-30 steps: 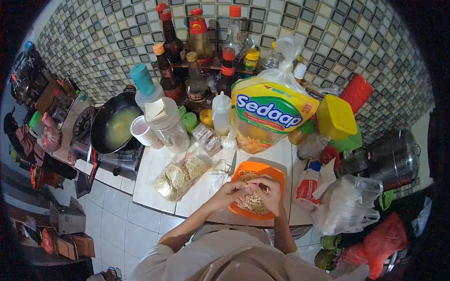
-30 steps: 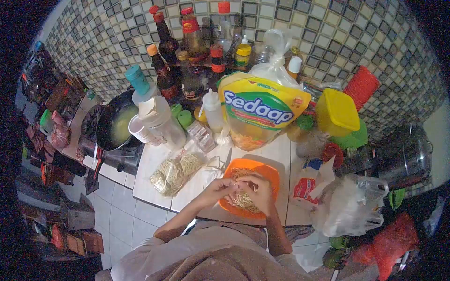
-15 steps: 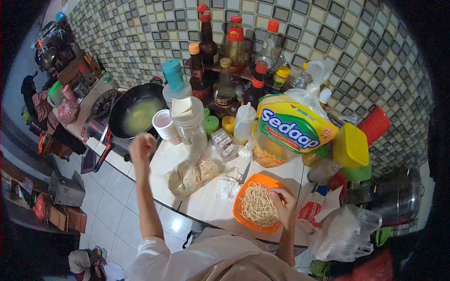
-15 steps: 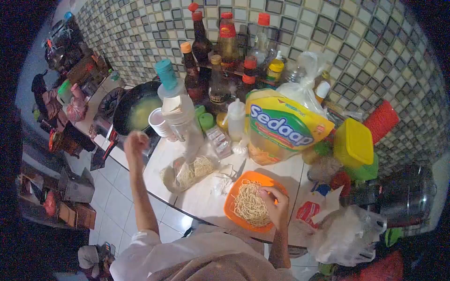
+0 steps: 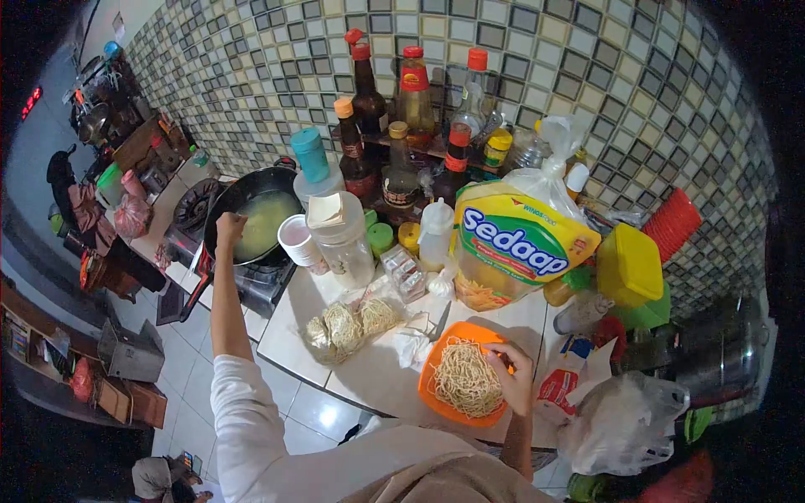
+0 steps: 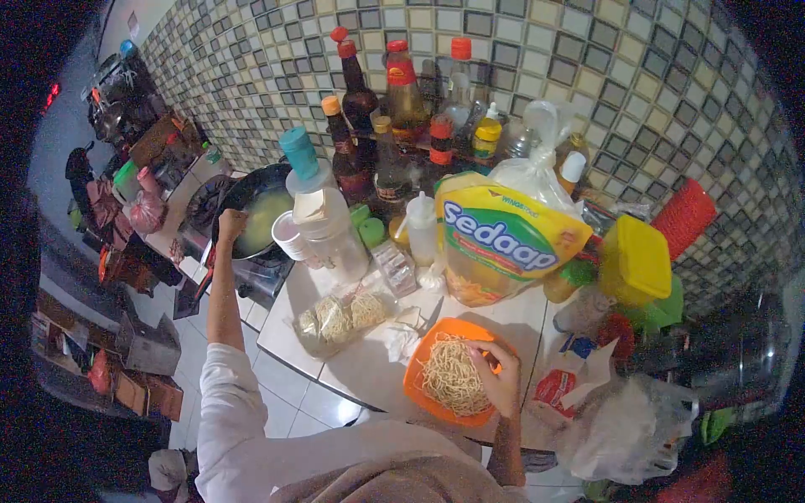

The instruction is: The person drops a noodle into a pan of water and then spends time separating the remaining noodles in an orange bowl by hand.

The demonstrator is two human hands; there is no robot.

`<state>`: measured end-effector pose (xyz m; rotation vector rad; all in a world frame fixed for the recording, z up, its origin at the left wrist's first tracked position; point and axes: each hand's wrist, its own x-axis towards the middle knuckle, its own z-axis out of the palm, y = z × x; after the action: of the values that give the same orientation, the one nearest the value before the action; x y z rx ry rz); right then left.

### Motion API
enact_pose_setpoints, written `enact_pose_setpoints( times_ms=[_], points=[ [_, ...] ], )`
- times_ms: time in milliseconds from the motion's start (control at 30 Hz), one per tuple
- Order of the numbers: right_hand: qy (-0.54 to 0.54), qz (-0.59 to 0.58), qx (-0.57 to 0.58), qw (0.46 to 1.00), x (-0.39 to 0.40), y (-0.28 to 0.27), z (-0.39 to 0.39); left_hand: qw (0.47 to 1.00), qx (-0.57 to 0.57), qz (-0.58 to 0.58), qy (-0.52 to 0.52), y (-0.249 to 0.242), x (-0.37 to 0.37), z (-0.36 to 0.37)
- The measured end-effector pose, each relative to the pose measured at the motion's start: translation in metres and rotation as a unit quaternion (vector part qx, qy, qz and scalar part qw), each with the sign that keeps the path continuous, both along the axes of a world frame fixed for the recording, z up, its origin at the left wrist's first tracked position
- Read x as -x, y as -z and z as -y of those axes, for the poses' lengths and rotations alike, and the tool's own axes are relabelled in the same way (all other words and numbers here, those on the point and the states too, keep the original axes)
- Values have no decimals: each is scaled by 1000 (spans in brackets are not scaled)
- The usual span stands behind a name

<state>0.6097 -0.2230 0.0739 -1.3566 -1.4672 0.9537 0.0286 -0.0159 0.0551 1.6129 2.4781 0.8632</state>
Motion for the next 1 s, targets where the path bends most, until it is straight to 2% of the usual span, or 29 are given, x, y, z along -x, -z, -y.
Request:
enact_pose_setpoints(
  times_ms=[67, 200, 267, 300, 367, 433, 500, 567, 600, 633, 667, 733, 767, 800, 867, 900, 967, 1000],
  points=[
    [9, 3, -1, 1000, -5, 6, 2, 990, -30, -131, 36, 8, 7, -9],
    [25, 10, -8, 1000, -8, 7, 5, 986, -79, -143, 16, 19, 11, -18],
    [24, 18, -4, 1000, -11, 11, 5, 970, -206, -119, 58, 18, 5, -15],
    [24, 27, -2, 999, -11, 13, 5, 970, -204, -119, 58, 11, -5, -9],
    [21, 23, 4, 1000, -10, 13, 5, 971, -236, 30, 14, -16, -42, 13],
    [17, 21, 13, 1000, -10, 16, 5, 961, -267, 68, 30, -35, -72, 31],
    [-23, 104, 36, 994, -10, 22, 4, 948, -298, 106, 45, -49, -104, 53],
    [-55, 138, 9, 989, 0, 19, 2, 901, -371, 202, 103, -58, -143, 80],
    [-85, 170, -21, 981, 3, 19, 3, 901, -363, 218, 98, -63, -166, 98],
    [-100, 310, -107, 939, -3, 40, 2, 900, -354, 234, 94, -64, -190, 116],
    [-95, 314, -102, 939, -3, 39, 5, 884, -373, 253, 122, -62, -214, 130],
    [-107, 275, 23, 955, 4, 33, 5, 896, -349, 222, 161, -57, -255, 152],
    [-107, 228, 53, 966, 4, 38, 2, 891, -324, 265, 176, -44, -273, 156],
    [-103, 231, 57, 966, 3, 35, 3, 879, -268, 347, 188, -40, -296, 162],
    [-96, 243, 46, 964, 2, 27, 6, 873, -152, 344, 310, -22, -328, 166],
    [-96, 245, 50, 963, 3, 23, 9, 857, -92, 336, 380, -12, -341, 169],
    [-51, 177, 27, 982, 3, 15, 12, 825, -65, 232, 511, -7, -363, 179],
    [-51, 181, 27, 982, 1, 15, 12, 825, -67, 234, 510, -7, -374, 185]
  ],
)
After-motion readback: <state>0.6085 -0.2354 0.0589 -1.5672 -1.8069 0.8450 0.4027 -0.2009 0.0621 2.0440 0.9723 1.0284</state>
